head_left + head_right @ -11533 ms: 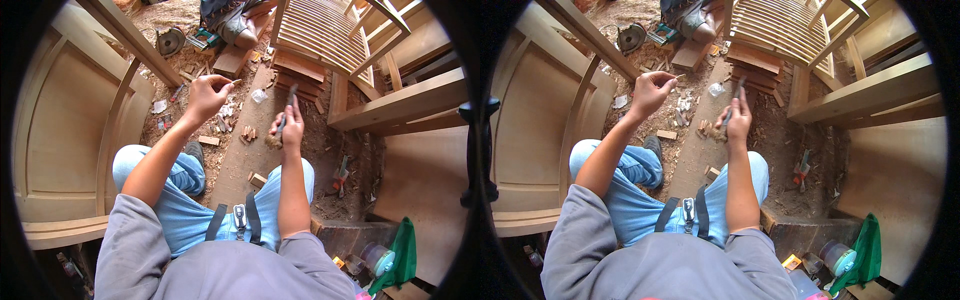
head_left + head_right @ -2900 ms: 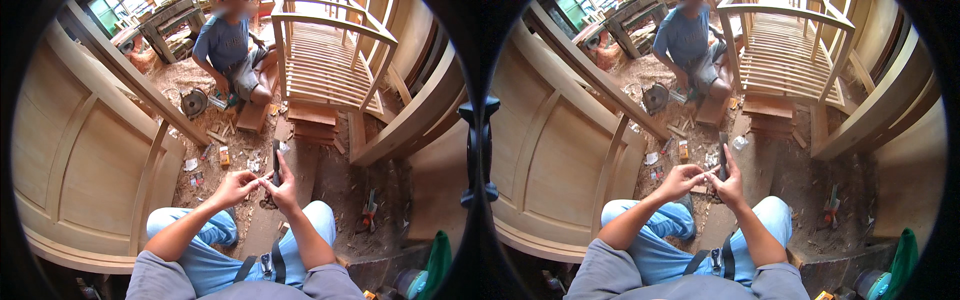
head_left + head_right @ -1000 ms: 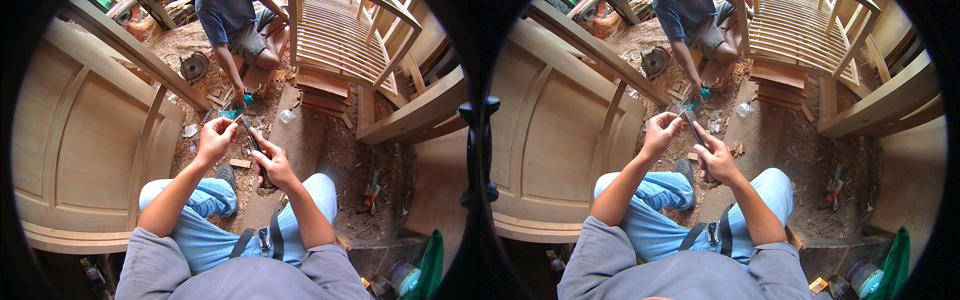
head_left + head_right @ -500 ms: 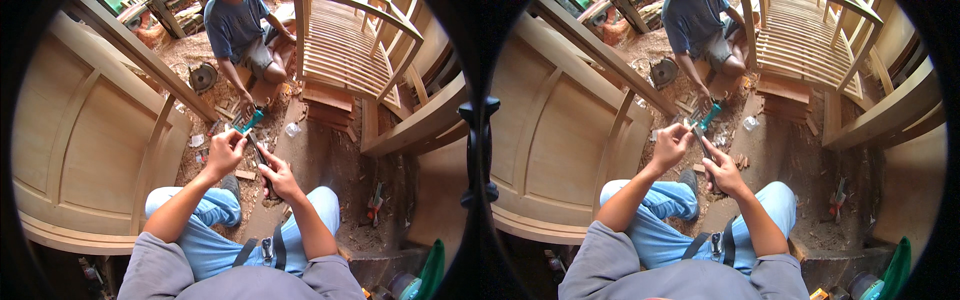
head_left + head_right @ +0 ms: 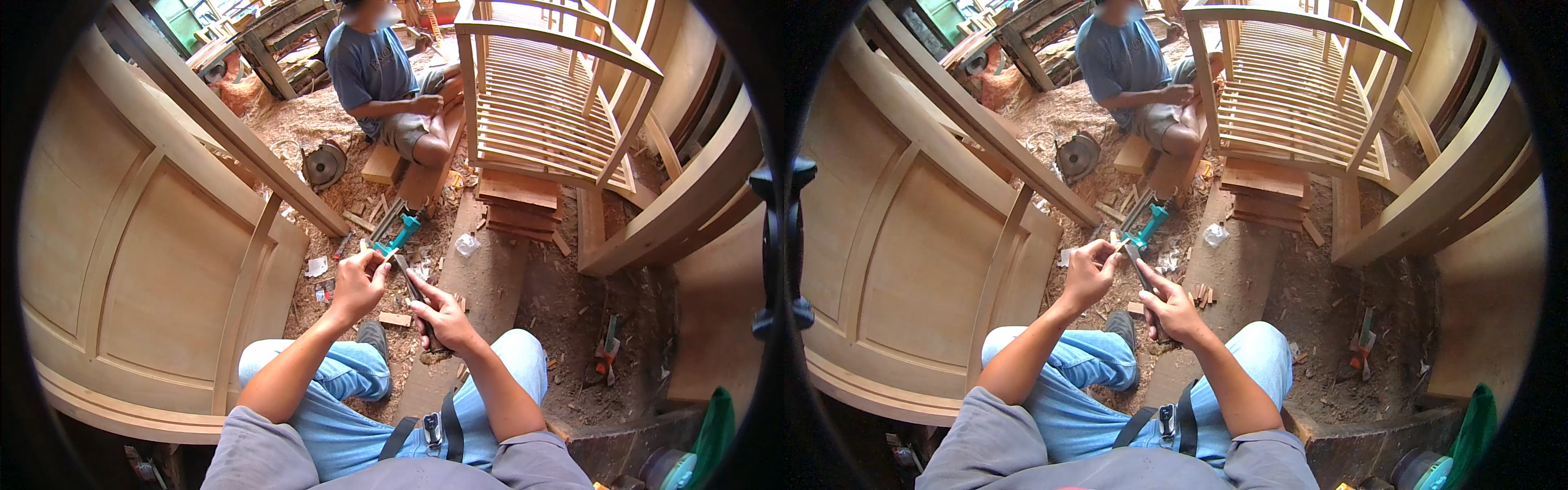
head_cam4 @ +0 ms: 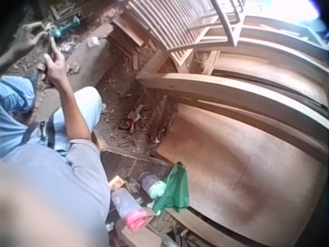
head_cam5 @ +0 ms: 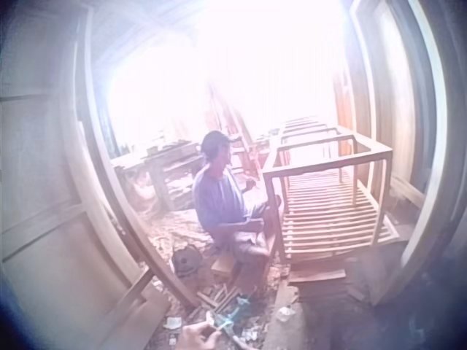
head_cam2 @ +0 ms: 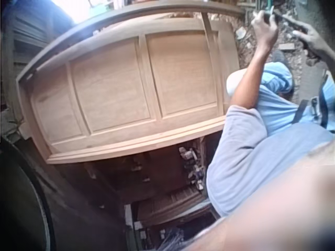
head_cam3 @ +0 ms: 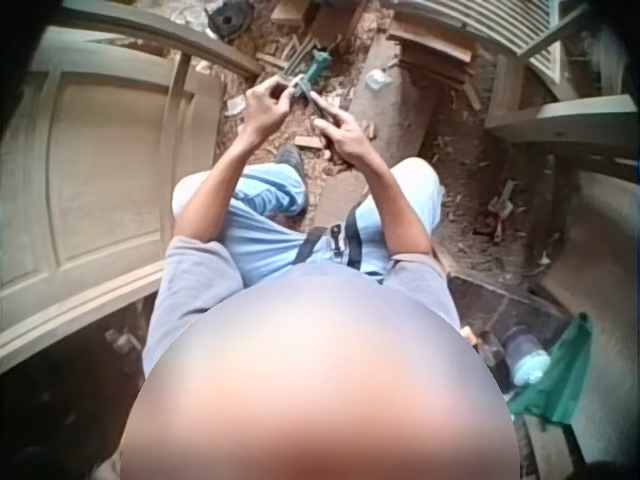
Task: The person sits on the workshop floor and uses a chisel to shave and shape small wooden pieces. They repeatedly scrape the wood, rotate the pieces, and discard shavings. A second person works in the background assembling a wooden frame.
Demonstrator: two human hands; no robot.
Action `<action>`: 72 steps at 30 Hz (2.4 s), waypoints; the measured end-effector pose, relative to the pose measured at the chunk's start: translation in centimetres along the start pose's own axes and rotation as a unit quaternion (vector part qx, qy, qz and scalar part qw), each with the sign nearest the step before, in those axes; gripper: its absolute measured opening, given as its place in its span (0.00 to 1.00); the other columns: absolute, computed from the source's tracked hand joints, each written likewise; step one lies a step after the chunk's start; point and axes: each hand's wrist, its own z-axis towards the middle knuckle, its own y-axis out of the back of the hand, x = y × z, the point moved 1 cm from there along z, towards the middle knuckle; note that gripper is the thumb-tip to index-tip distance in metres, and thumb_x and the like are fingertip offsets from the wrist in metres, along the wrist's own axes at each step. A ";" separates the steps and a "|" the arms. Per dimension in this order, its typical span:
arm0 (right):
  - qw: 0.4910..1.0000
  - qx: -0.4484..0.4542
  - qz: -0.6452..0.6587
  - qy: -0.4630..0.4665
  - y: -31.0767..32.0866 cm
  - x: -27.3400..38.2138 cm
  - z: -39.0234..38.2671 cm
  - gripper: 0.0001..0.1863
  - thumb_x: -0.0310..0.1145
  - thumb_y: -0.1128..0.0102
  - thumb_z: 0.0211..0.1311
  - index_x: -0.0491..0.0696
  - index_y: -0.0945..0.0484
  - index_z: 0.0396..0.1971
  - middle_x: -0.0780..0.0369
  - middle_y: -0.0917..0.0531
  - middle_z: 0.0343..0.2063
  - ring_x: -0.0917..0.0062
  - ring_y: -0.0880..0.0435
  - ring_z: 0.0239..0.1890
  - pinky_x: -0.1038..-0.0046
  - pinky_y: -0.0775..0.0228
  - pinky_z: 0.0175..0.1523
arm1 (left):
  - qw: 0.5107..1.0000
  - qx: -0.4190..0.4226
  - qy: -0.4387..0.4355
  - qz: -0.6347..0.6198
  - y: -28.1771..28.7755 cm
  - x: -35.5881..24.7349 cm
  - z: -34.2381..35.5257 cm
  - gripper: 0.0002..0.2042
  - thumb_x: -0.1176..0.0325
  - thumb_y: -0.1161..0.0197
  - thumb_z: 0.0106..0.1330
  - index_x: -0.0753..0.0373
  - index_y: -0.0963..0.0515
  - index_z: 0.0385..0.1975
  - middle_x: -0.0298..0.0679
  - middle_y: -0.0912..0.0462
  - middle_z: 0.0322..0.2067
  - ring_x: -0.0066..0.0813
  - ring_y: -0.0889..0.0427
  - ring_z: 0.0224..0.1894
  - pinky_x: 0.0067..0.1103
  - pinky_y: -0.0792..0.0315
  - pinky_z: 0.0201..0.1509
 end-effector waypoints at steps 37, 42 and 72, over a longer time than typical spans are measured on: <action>0.986 -0.114 0.109 -0.059 -1.3 -2.9 3.8 0.23 0.35 0.49 0.77 0.51 0.33 0.69 0.65 0.26 0.18 0.78 0.25 0.14 0.75 0.29 0.19 | 0.987 0.021 -0.041 0.154 -0.8 2.5 1.3 0.08 0.71 0.32 0.59 0.70 0.17 0.29 0.50 0.15 0.25 0.41 0.13 0.29 0.32 0.22 0.38; 0.808 -0.511 0.196 0.217 7.7 1.1 3.8 0.26 0.32 0.51 0.76 0.59 0.38 0.71 0.69 0.32 0.18 0.83 0.32 0.14 0.76 0.31 0.21 | 0.991 0.117 0.030 0.062 -0.6 1.8 0.0 0.07 0.70 0.32 0.59 0.69 0.15 0.29 0.49 0.14 0.26 0.38 0.13 0.30 0.30 0.21 0.40; 0.998 0.020 -0.012 0.057 0.4 -1.0 0.3 0.31 0.32 0.52 0.78 0.58 0.48 0.77 0.67 0.30 0.16 0.83 0.30 0.13 0.78 0.29 0.20 | 0.951 0.065 0.168 -0.250 -0.9 2.0 1.7 0.09 0.64 0.38 0.73 0.62 0.17 0.38 0.31 0.15 0.30 0.16 0.19 0.31 0.17 0.24 0.32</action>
